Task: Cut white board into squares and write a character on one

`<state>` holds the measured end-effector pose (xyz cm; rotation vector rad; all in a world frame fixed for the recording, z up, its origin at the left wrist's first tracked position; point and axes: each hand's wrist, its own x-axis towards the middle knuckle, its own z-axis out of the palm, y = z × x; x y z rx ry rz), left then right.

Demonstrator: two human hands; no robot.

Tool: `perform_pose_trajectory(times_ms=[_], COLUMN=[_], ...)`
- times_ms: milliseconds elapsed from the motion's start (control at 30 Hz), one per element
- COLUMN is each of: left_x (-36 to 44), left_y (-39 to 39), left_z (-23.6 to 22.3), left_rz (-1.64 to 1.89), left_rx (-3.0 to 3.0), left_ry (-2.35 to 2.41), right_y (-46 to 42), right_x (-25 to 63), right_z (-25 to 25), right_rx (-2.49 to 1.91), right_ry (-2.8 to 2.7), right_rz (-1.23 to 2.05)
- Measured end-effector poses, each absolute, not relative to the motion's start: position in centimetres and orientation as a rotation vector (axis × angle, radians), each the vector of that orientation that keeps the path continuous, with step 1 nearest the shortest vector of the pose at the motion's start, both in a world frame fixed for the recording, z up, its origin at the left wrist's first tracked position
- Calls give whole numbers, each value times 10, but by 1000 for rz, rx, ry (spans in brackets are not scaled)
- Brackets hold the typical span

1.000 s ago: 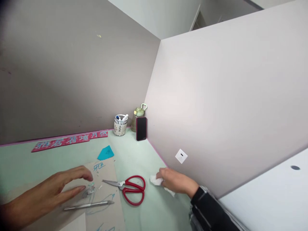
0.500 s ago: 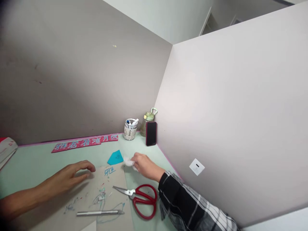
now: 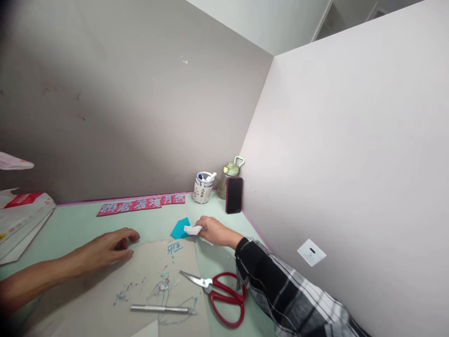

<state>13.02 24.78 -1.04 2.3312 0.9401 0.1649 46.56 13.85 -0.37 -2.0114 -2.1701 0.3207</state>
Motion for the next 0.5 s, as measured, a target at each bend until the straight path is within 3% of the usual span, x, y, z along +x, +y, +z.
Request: perform_pose_trajectory(times_ms=[300,500], left_x=[258,266], left_y=[232,243], left_z=[-5,-21], left_rz=[79,135], left_rx=[2399,2306], left_ry=[1093,998], right_y=[160,140], right_x=[450,471], right_z=[-12,-5], right_rx=[-2059,-2064], right_ry=[-2057,-2078], right_rz=[187,199])
